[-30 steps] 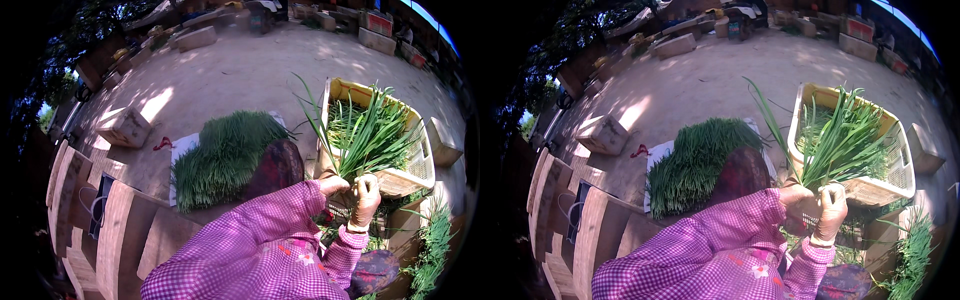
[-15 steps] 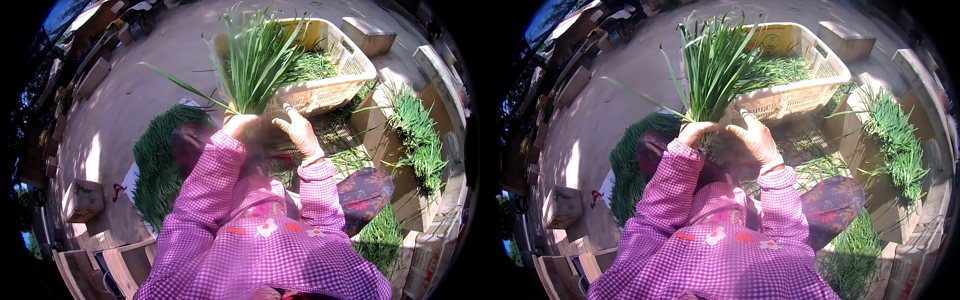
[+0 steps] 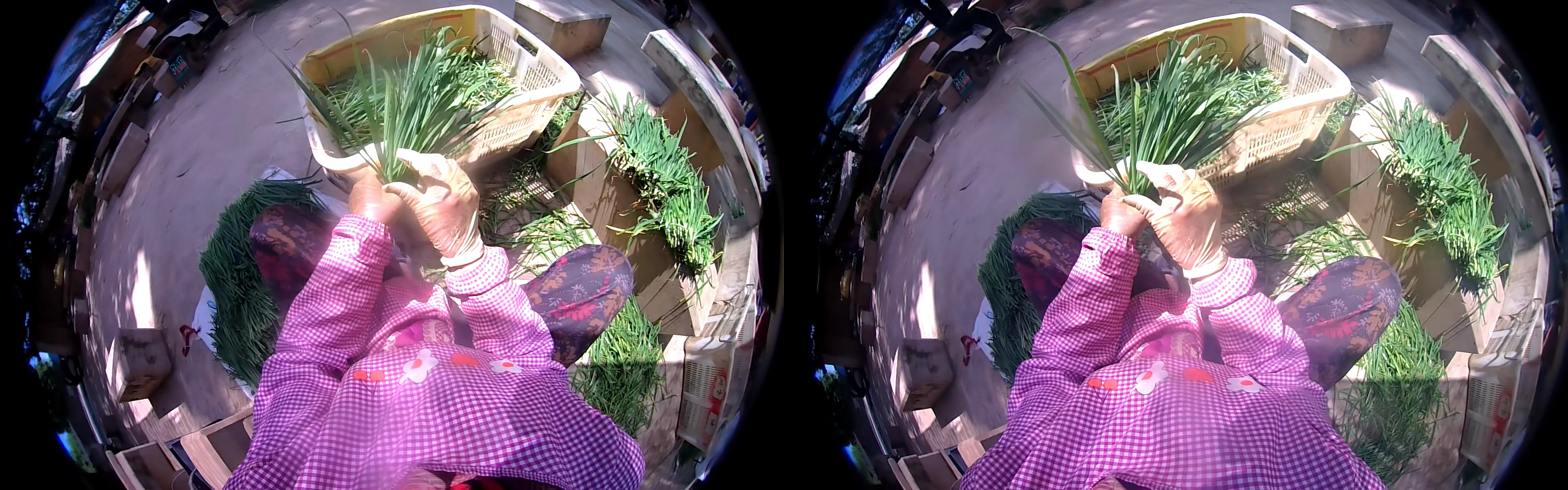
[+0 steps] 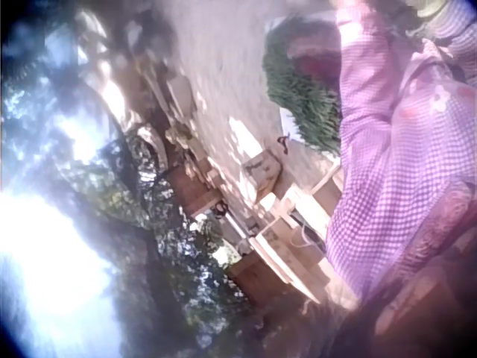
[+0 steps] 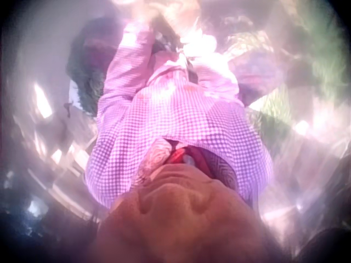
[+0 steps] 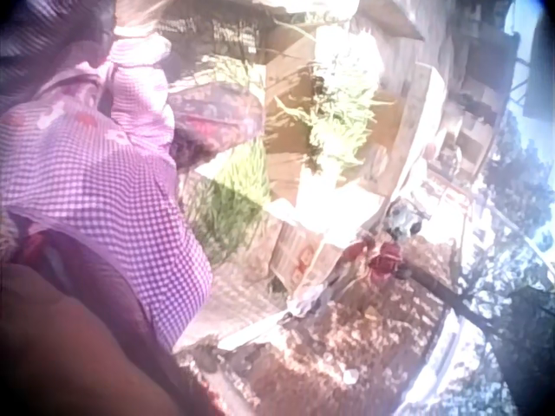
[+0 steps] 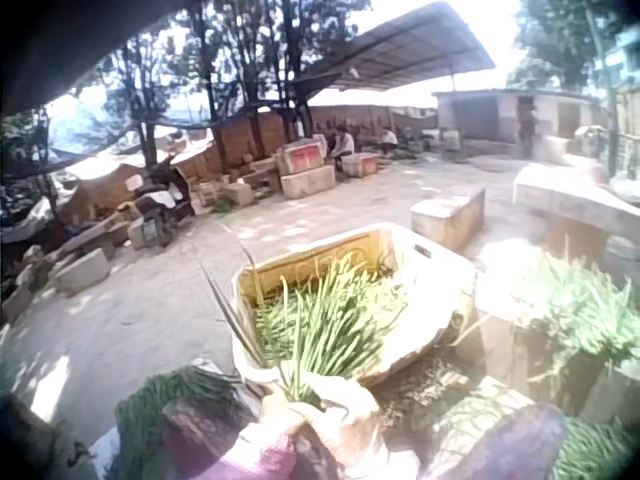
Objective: The person sorts through bundles of green onions by hand, peeling away dry or damaged outer layers and placing the cleaned stalks into a plastic crate while moving a basket of produce aside.
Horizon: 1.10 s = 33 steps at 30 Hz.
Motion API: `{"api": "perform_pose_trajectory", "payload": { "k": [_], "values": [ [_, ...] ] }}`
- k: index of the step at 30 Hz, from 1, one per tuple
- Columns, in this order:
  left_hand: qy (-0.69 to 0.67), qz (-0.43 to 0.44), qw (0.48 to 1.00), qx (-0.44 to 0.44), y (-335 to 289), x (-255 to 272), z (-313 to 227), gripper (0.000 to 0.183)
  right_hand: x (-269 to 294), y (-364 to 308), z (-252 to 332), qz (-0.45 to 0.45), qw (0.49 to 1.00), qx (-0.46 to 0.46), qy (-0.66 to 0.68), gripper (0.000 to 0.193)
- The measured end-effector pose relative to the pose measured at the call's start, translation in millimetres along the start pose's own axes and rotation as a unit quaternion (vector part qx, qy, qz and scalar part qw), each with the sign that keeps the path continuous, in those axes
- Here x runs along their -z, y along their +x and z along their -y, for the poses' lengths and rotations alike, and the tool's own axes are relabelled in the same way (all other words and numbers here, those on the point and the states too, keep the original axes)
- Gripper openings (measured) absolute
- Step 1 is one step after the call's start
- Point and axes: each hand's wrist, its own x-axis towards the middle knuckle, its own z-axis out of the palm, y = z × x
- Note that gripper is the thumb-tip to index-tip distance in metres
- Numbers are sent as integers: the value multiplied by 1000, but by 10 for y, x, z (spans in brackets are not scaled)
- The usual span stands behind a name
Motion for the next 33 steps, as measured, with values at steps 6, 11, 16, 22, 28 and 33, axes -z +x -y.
{"api": "perform_pose_trajectory", "payload": {
  "k": [6,11,16,22,28,33],
  "values": [
    [4,20,995,96,-8,-224,111,48,-190,-145,-174,-30,997,-46,50,13],
    [-264,23,956,125,-26,-125,-70,51,211,34,-458,-49,917,-272,288,14],
    [-507,47,848,147,43,5,-142,24,111,-28,-592,20,835,-357,418,20],
    [-580,133,779,198,29,-87,-88,21,-51,-195,-641,152,946,-230,168,22],
    [-558,164,786,208,-49,-156,-110,32,-146,-321,-790,158,969,2,-191,15],
    [-607,157,743,234,-58,-193,-139,29,-255,-403,-974,117,982,67,-131,20]
  ]
}}
